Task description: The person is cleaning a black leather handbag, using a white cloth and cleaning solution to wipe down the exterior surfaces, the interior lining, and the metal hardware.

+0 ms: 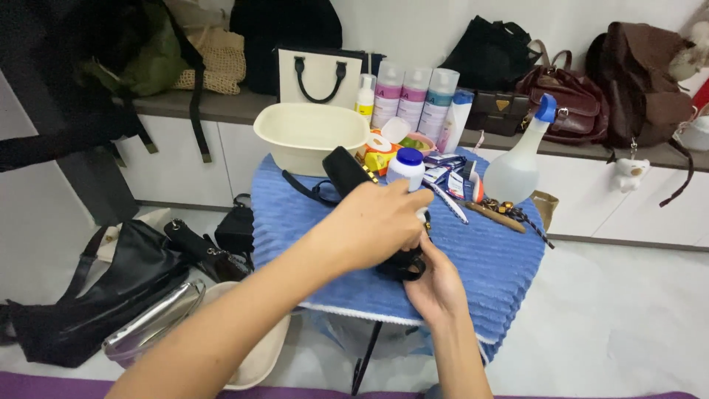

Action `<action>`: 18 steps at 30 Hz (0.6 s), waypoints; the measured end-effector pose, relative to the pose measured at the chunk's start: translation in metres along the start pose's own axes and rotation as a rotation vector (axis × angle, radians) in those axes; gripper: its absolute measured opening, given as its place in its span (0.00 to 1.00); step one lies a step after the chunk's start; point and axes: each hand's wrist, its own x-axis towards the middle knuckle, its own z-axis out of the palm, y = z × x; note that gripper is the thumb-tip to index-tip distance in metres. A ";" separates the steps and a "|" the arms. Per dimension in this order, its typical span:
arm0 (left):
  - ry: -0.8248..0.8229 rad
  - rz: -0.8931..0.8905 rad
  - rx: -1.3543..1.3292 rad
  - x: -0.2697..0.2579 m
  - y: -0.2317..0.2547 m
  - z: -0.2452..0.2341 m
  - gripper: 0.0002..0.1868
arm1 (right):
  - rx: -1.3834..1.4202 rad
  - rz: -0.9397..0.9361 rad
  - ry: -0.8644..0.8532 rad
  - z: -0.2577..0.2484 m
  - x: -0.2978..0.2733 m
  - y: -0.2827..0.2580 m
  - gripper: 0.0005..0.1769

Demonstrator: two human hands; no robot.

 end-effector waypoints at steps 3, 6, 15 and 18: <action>-0.320 -0.080 -0.119 0.012 -0.009 -0.002 0.05 | -0.102 -0.008 -0.053 0.005 -0.002 -0.001 0.17; -0.386 -0.089 -0.080 0.013 -0.009 0.006 0.05 | -0.131 0.006 -0.083 -0.001 0.004 -0.001 0.18; -0.518 -0.095 -0.182 -0.007 0.003 -0.059 0.09 | -0.231 0.053 -0.038 0.019 -0.009 -0.009 0.22; -0.621 -0.319 -0.377 -0.024 0.003 -0.109 0.12 | -0.192 0.076 -0.022 0.025 -0.013 -0.013 0.23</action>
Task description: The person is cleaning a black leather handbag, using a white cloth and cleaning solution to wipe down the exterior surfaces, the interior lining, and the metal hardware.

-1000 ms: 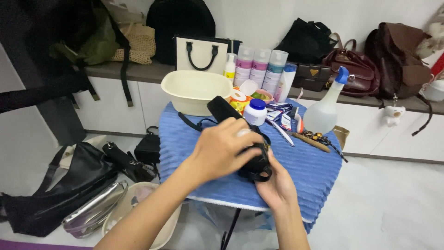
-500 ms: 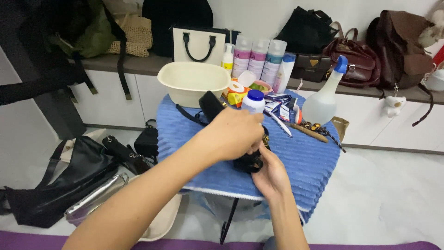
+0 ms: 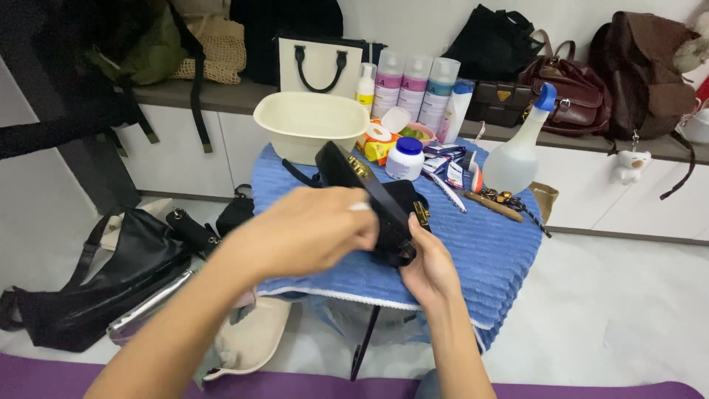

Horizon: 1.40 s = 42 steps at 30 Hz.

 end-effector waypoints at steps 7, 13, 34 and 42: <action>0.075 -0.500 0.045 -0.057 -0.089 0.026 0.21 | 0.026 0.002 0.049 0.009 -0.007 -0.004 0.23; -0.035 -0.684 -0.349 -0.064 -0.105 0.032 0.32 | 0.155 0.012 0.159 0.012 -0.009 -0.005 0.23; 0.923 -0.392 -1.378 0.078 -0.140 0.132 0.43 | 0.192 0.024 0.430 0.027 -0.004 -0.014 0.16; 0.975 0.110 -0.793 0.069 -0.100 0.053 0.19 | 0.097 0.015 0.471 0.043 -0.010 -0.016 0.19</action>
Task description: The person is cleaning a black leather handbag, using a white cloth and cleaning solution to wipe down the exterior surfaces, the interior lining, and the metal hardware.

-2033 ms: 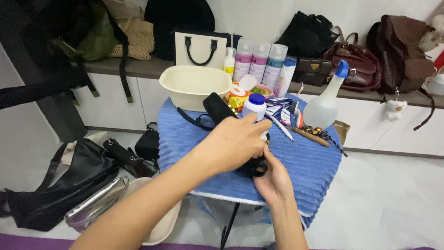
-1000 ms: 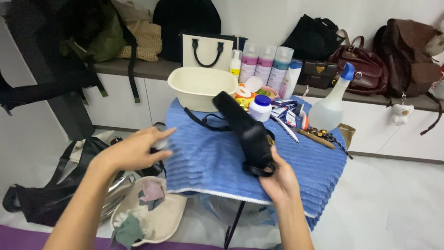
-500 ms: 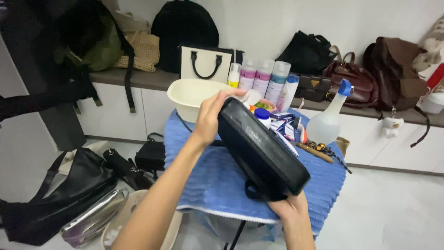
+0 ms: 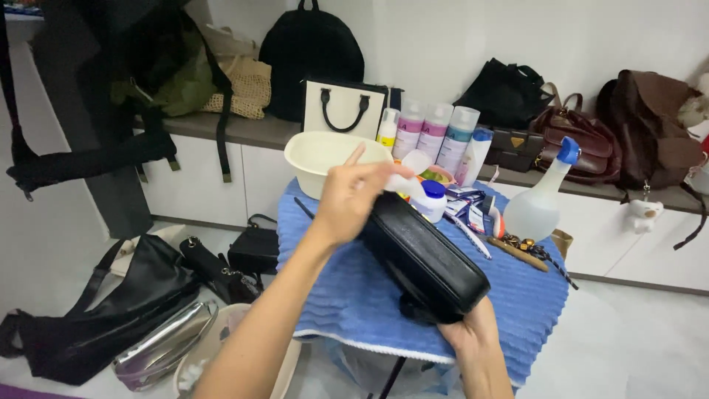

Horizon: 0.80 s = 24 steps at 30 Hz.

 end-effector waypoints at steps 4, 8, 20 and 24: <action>0.232 0.056 0.265 -0.018 -0.031 0.008 0.15 | -0.035 0.004 0.029 0.005 -0.011 -0.002 0.20; 0.482 -0.404 0.046 -0.024 -0.040 -0.011 0.28 | -0.106 -0.159 -0.051 -0.012 0.000 0.000 0.20; 0.143 -1.036 -0.152 -0.052 -0.008 -0.018 0.30 | -1.309 -1.933 -0.477 -0.015 0.030 -0.085 0.23; 0.188 -0.889 -0.148 -0.059 -0.008 -0.010 0.40 | -1.258 -2.045 -0.350 -0.025 0.023 -0.075 0.18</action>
